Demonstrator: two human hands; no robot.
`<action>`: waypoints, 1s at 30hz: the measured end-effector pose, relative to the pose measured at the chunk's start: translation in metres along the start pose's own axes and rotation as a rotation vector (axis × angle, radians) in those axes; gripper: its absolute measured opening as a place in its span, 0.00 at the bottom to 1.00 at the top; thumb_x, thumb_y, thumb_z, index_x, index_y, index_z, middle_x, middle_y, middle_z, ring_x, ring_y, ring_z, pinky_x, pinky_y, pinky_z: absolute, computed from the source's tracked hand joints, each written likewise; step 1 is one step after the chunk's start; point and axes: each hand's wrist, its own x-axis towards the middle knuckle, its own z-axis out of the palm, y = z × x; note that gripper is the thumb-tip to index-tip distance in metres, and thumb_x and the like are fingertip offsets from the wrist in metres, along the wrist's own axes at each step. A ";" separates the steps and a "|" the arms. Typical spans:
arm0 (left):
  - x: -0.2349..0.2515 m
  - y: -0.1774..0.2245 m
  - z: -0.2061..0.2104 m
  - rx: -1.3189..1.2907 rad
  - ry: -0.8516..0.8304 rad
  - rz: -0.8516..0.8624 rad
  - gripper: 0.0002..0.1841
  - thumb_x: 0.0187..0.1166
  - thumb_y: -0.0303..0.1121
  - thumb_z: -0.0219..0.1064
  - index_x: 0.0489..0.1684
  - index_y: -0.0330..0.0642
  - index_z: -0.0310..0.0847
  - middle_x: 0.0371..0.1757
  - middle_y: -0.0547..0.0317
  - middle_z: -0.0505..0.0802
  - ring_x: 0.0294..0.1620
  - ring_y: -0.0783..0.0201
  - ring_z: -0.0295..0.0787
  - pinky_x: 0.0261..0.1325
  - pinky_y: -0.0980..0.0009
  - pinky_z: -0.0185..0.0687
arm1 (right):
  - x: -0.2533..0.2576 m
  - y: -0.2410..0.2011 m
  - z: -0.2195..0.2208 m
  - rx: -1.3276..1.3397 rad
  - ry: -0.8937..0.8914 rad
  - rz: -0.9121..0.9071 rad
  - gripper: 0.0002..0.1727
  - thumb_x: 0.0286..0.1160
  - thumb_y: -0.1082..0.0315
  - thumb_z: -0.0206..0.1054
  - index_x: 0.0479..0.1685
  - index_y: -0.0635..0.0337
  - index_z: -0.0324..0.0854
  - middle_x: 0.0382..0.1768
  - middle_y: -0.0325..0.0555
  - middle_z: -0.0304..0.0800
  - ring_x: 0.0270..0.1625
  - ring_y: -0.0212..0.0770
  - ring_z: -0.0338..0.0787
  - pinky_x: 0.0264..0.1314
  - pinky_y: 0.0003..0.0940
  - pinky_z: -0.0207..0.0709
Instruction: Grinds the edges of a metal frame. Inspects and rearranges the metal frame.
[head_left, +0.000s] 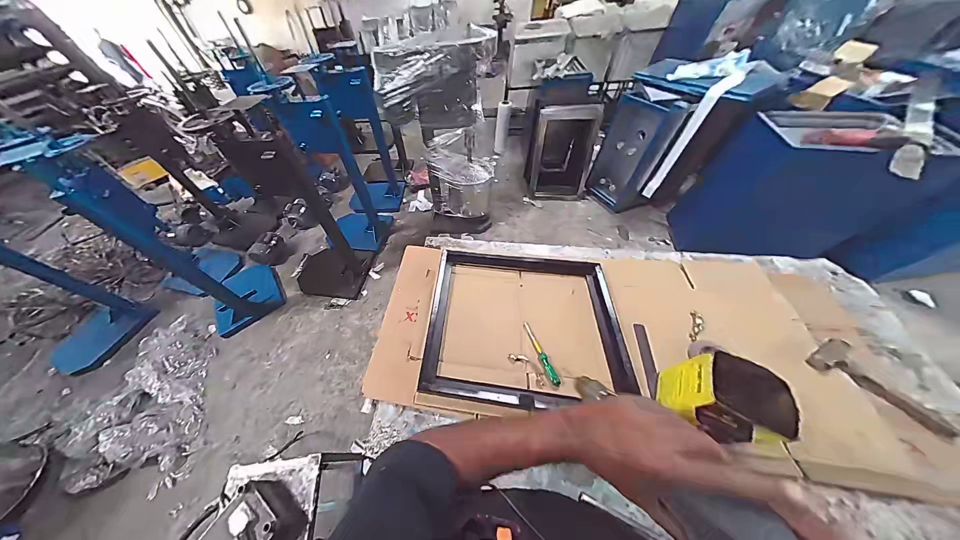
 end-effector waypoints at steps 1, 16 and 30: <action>-0.012 -0.006 -0.013 -0.047 0.043 -0.042 0.53 0.39 0.61 0.92 0.76 0.51 0.82 0.57 0.55 0.96 0.56 0.57 0.93 0.61 0.54 0.88 | 0.005 -0.008 0.003 -0.040 -0.064 0.037 0.19 0.92 0.42 0.50 0.63 0.30 0.84 0.53 0.18 0.94 0.56 0.20 0.91 0.63 0.24 0.85; -0.123 -0.029 -0.085 -0.188 0.578 -0.627 0.67 0.55 0.68 0.82 0.94 0.38 0.46 0.57 0.49 0.88 0.48 0.63 0.89 0.52 0.64 0.92 | 0.169 -0.117 0.097 -1.284 -0.454 0.051 0.13 0.75 0.47 0.74 0.31 0.43 0.84 0.18 0.32 0.79 0.21 0.33 0.80 0.22 0.39 0.74; -0.125 -0.058 -0.042 -0.430 0.913 -0.619 0.47 0.83 0.72 0.46 0.63 0.28 0.82 0.52 0.52 0.94 0.48 0.70 0.91 0.55 0.68 0.90 | 0.192 -0.107 0.113 -1.506 -0.503 0.136 0.19 0.76 0.42 0.72 0.32 0.48 0.83 0.21 0.37 0.79 0.25 0.40 0.82 0.26 0.45 0.75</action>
